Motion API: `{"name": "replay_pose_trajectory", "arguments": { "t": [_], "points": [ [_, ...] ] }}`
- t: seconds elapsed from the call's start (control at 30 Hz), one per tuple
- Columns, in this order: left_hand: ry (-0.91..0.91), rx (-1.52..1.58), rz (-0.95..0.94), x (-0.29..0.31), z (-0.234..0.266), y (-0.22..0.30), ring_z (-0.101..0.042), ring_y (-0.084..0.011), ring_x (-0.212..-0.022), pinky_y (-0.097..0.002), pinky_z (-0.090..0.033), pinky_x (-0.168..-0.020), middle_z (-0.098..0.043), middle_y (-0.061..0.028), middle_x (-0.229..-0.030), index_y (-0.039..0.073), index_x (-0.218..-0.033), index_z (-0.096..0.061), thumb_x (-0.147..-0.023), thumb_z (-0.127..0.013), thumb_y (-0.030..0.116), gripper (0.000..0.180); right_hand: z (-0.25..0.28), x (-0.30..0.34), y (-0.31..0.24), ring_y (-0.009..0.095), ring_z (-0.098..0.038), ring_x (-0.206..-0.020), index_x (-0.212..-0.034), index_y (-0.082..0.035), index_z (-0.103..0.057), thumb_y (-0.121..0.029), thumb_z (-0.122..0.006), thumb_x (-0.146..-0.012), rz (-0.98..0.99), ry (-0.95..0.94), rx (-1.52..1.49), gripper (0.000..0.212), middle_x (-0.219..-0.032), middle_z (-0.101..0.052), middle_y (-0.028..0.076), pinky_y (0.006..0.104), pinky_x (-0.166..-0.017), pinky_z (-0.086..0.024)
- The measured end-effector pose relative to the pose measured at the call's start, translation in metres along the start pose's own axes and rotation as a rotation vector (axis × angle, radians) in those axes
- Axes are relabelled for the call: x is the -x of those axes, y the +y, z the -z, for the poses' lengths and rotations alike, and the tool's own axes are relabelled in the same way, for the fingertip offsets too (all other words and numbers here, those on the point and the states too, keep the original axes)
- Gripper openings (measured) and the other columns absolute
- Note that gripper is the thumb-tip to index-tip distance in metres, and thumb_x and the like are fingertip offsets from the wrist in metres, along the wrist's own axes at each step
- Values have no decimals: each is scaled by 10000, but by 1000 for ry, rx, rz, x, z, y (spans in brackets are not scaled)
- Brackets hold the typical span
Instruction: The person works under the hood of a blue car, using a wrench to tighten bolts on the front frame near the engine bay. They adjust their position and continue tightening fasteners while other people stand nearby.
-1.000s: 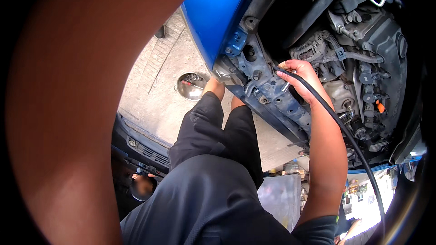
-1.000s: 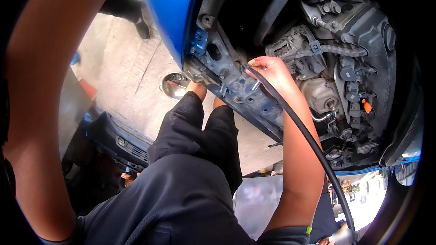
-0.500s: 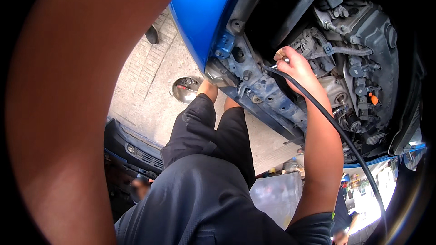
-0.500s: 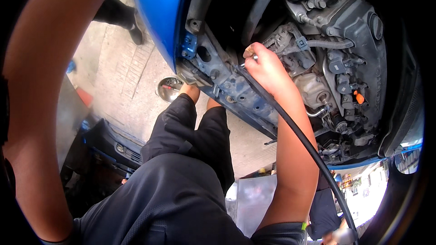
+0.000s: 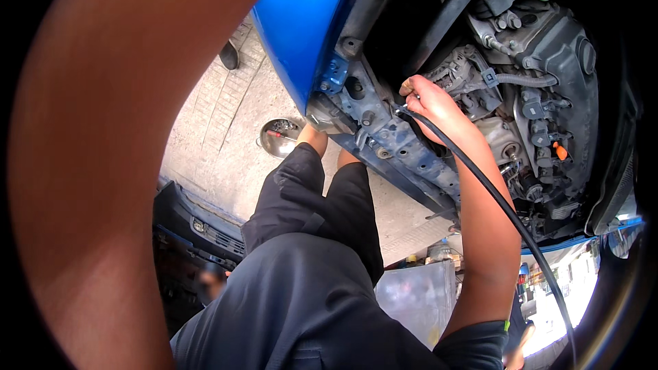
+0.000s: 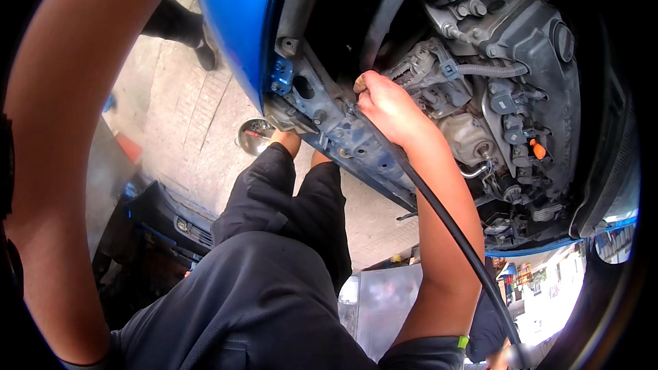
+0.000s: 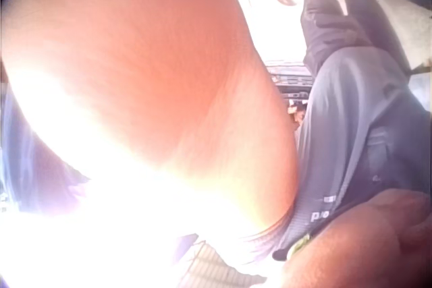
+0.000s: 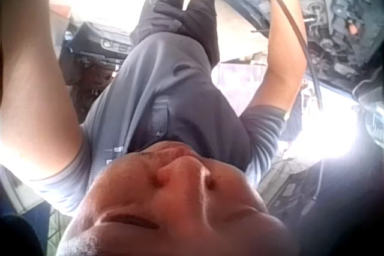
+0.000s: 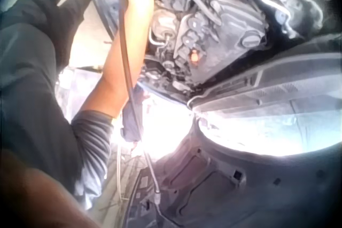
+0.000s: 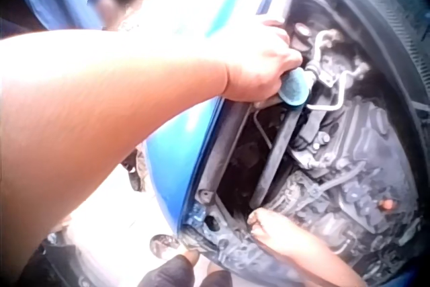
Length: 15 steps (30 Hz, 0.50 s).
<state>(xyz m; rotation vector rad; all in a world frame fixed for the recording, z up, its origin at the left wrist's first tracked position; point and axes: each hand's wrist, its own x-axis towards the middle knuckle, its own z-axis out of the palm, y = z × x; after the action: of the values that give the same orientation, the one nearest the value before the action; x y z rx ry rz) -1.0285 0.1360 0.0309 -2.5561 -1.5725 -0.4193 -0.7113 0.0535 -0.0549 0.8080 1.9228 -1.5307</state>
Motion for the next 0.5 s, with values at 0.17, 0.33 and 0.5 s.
{"name": "replay_pose_trajectory", "arguments": {
  "t": [0.17,0.33,0.5],
  "points": [
    [-8,-2,-4,-5,-2,-2,-655,-299,-1001,-411,-404,-1092,-712,-126,-892,78,-842,-695,-712,-654,173,166,10,1,-1,371,-626,-1050,-1129,24,-553,-88,-624,-955,90,-101,108,219,-1081,-628,210,418,-926,-497],
    [-9,-24,-10,-6,-4,-4,-655,-301,-992,-414,-402,-1097,-710,-127,-876,74,-839,-694,-706,-654,171,169,22,-5,1,383,-620,-1070,-1140,20,-550,-158,-614,-997,25,-251,113,238,-1087,-625,223,438,-943,-491],
    [19,44,-16,-7,-2,-7,-661,-276,-977,-438,-380,-1147,-707,-90,-817,90,-825,-690,-705,-634,151,146,22,-7,13,400,-633,-1062,-1148,26,-547,-181,-600,-1012,79,-286,84,253,-1095,-643,239,443,-922,-501]
  ]
}}
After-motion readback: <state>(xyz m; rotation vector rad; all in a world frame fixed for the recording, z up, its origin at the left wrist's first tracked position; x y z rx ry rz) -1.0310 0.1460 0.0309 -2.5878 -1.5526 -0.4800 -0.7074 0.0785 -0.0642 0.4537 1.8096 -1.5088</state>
